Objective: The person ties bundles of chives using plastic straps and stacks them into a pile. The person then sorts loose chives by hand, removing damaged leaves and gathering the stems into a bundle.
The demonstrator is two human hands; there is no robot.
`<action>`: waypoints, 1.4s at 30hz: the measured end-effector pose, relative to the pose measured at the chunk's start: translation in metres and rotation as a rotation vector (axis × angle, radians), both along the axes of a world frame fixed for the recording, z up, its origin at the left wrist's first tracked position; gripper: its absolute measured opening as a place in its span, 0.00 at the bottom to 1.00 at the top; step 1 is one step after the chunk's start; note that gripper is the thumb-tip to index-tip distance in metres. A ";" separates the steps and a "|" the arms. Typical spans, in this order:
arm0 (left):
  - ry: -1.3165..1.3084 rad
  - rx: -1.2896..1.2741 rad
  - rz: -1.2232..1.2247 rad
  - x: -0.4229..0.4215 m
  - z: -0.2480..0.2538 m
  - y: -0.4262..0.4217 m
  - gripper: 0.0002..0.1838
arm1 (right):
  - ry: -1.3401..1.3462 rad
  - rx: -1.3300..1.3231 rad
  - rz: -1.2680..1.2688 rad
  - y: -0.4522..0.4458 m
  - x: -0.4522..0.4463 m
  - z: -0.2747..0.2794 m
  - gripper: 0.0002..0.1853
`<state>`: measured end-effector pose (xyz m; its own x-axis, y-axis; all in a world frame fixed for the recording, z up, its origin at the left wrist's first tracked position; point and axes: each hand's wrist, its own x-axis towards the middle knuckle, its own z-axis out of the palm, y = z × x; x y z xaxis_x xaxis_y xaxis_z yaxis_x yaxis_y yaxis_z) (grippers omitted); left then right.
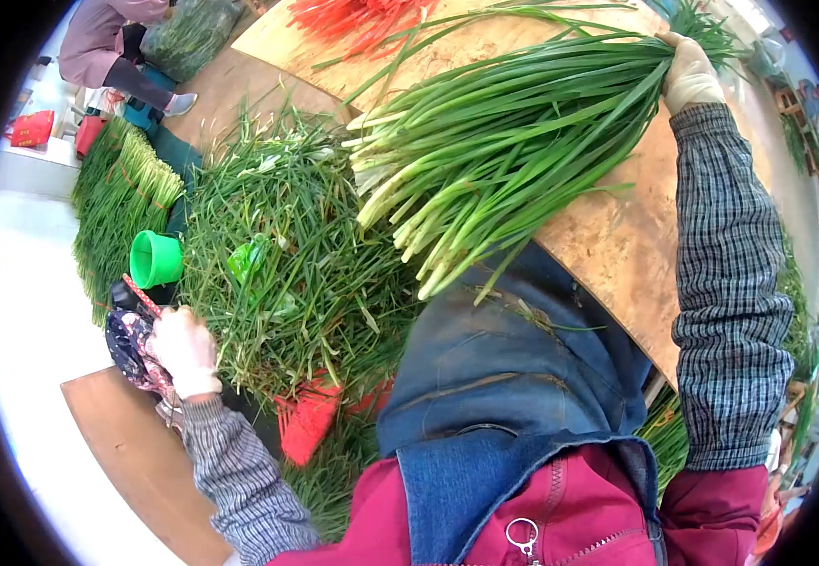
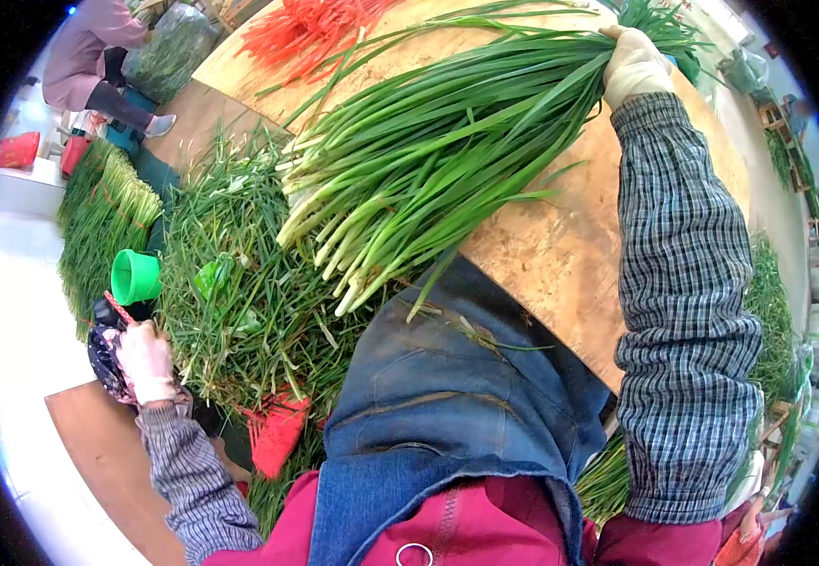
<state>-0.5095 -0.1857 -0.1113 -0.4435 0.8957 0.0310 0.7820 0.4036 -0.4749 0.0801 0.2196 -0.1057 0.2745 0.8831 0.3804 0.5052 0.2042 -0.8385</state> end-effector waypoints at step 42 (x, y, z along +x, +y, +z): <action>-1.774 0.698 -0.067 0.188 -0.002 0.093 0.08 | 0.967 -0.167 0.074 -0.096 -0.052 0.035 0.08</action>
<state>-0.3216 -0.0929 -0.1129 -0.3361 0.9408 -0.0431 0.1369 0.0940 0.9861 0.0282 0.1234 -0.0710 0.3434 0.9326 -0.1108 -0.4236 0.0485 -0.9045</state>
